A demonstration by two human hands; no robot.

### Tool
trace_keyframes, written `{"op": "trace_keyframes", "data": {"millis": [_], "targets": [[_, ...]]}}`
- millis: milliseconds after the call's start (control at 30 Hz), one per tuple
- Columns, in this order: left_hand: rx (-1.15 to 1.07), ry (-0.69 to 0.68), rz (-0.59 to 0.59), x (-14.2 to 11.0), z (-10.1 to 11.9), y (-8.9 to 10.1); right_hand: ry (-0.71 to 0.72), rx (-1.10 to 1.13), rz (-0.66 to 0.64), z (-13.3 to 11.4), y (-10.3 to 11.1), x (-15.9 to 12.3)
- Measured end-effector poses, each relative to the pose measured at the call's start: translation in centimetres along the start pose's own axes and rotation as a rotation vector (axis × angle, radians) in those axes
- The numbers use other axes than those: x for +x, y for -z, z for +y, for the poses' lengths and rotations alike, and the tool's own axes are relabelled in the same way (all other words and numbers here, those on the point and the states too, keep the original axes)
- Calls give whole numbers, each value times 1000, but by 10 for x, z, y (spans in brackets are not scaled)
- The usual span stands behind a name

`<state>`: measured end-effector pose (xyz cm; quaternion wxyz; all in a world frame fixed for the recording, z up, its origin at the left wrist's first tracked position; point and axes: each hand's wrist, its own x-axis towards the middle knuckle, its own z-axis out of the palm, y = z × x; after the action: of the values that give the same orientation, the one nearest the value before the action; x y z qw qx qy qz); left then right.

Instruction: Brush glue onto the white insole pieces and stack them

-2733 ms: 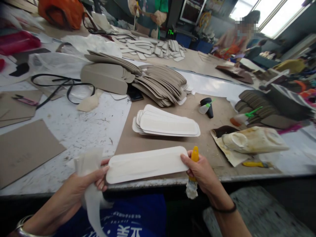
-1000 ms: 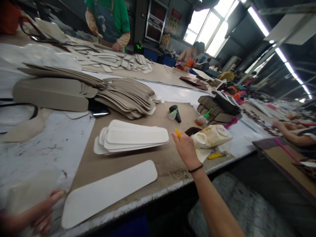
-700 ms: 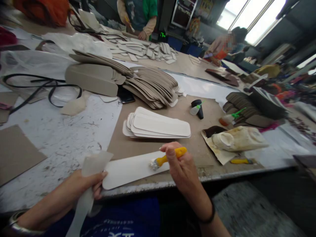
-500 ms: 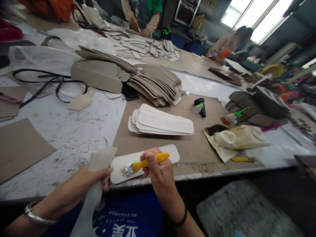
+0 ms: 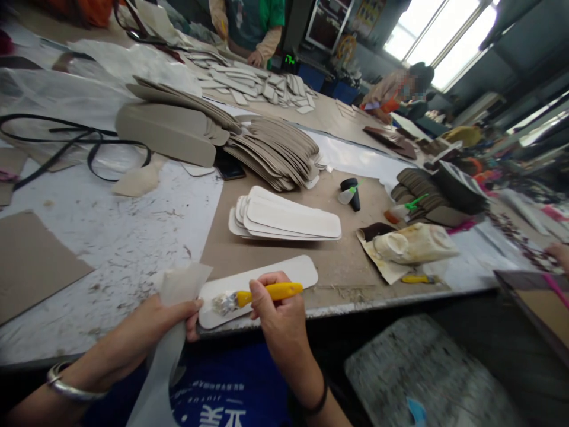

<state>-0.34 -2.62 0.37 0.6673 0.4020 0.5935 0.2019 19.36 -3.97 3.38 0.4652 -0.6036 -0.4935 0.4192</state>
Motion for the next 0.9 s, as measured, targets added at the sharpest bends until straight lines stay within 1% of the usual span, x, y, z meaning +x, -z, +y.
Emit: {"op": "trace_keyframes", "data": {"millis": [67, 133, 200, 333, 500, 633, 733, 833, 900], "targets": [[10, -10, -6, 1, -3, 0, 36, -17, -4, 5, -2, -2], [24, -7, 2, 3, -7, 1, 117, -106, 32, 13, 2, -1], [55, -10, 21, 5, -12, 1, 231, -243, 110, 21, 14, 2], [86, -15, 54, 5, -19, 1, 420, -473, 238, 33, 47, 11], [83, -3, 95, 6, -22, -1, 533, -629, 302, 36, 78, 22], [58, -12, 80, 9, -27, 0, 586, -690, 307, 31, 92, 27], [66, -26, 86, 10, -27, 0, 618, -717, 266, 31, 89, 23], [104, -29, 93, 11, -25, 0, 624, -706, 178, 30, 71, 12], [125, -22, 95, 12, -24, 0, 606, -640, 98, 26, 57, 2]]}}
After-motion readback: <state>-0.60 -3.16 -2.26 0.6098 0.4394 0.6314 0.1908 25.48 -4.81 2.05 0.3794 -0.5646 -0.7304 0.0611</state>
